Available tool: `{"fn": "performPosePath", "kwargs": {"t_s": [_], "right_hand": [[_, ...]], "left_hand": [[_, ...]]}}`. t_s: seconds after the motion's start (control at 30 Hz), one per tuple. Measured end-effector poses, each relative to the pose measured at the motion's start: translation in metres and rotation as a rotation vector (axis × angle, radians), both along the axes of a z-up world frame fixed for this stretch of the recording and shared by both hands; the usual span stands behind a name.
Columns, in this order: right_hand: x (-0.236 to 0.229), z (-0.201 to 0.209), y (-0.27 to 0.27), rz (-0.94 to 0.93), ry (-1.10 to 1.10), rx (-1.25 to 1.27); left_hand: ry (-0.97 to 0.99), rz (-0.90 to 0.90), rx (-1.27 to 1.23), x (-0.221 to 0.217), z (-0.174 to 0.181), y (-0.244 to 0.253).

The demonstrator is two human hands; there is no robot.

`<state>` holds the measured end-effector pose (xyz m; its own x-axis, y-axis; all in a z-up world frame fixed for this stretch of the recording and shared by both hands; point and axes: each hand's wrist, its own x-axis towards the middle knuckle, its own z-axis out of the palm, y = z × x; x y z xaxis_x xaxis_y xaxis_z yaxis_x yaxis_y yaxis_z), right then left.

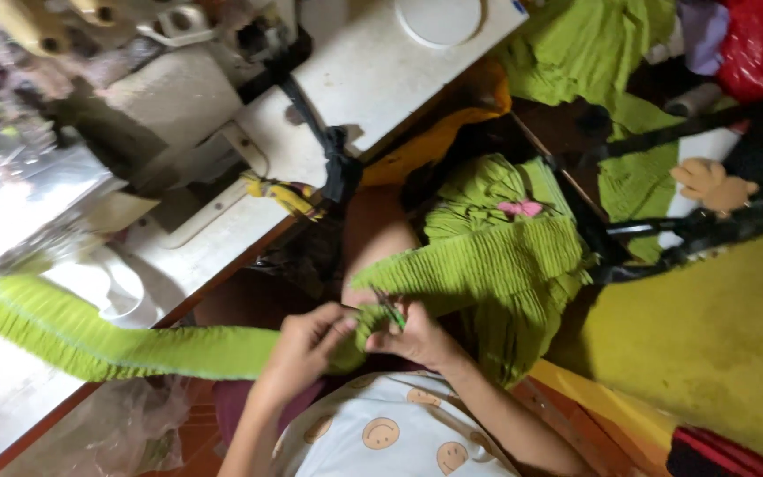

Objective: Trimming excess material and folding green textured fabric at a sewing workstation.

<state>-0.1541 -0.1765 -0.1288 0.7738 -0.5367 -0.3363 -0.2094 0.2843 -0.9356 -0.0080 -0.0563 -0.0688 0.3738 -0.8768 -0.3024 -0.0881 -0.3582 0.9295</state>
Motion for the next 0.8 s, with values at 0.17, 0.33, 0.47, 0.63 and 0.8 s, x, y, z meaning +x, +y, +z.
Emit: {"fn": "performPosePath", "kwargs": {"t_s": [0.17,0.33,0.47,0.63,0.8], "right_hand": [[-0.068,0.055,-0.045,-0.178,0.315,-0.248],[-0.143,0.128,-0.134,-0.538,0.691,-0.248],[-0.185,0.116,-0.192,-0.747,0.872,-0.375],[-0.225,-0.024,-0.280,-0.584,0.743,-0.843],[-0.182,-0.049,-0.274,-0.591,0.990,-1.365]], "left_hand": [[-0.047,-0.402,0.002,0.024,0.058,0.023],[-0.124,-0.555,0.207,0.063,0.043,0.075],[0.150,-0.513,0.291,0.070,0.010,0.061],[0.281,-0.128,0.215,0.071,-0.062,0.023],[-0.018,-0.163,0.403,0.053,-0.093,0.008]]}}
